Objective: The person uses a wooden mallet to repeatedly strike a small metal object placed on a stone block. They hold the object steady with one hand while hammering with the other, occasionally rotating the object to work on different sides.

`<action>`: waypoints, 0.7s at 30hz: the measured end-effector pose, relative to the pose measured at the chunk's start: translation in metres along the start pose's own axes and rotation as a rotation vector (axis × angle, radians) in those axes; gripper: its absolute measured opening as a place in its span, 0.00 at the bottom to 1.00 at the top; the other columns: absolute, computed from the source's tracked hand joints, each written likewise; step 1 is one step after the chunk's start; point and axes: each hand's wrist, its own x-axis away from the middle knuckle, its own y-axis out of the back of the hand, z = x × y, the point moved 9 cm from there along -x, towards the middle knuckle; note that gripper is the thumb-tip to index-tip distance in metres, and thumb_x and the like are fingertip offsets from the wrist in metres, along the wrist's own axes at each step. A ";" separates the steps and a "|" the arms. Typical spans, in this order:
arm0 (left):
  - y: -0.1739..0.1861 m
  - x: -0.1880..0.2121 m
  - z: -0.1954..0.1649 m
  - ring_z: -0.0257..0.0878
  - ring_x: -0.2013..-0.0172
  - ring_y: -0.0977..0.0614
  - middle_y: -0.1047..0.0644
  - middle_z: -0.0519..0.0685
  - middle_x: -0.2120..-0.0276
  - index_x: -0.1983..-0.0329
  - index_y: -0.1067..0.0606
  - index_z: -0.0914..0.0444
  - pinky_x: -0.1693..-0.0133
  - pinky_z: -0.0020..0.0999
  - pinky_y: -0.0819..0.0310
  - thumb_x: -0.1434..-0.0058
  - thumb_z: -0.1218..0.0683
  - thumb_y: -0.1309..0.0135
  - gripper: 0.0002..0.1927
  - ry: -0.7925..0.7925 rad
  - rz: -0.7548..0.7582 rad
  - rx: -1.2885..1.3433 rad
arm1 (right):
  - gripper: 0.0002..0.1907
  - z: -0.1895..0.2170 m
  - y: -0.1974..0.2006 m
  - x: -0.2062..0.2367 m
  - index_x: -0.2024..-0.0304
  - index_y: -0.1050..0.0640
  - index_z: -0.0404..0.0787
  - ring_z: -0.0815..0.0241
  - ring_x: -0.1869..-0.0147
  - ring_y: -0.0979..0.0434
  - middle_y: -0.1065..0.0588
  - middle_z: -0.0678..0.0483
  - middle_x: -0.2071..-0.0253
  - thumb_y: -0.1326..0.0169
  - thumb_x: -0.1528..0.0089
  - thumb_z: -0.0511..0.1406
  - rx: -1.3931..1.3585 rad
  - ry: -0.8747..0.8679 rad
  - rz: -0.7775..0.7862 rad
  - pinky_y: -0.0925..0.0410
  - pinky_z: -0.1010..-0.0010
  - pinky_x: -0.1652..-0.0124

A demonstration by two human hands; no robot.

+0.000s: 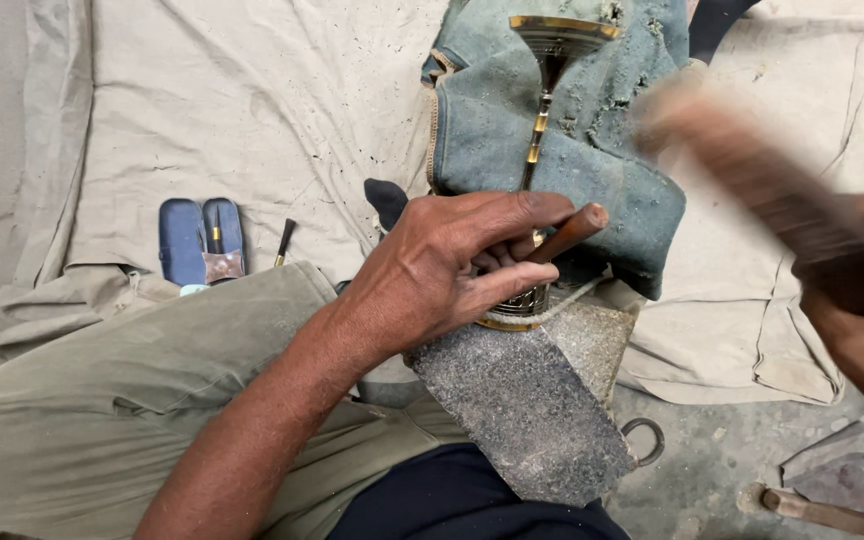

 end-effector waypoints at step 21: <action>0.007 -0.010 -0.006 0.35 0.58 0.13 0.17 0.46 0.55 0.35 0.27 0.54 0.56 0.32 0.12 0.35 0.50 0.36 0.25 -0.016 -0.003 -0.005 | 0.14 -0.017 -0.025 0.032 0.49 0.24 0.31 0.56 0.61 0.19 0.23 0.44 0.64 0.58 0.31 0.30 -1.694 -1.194 -0.285 0.26 0.68 0.59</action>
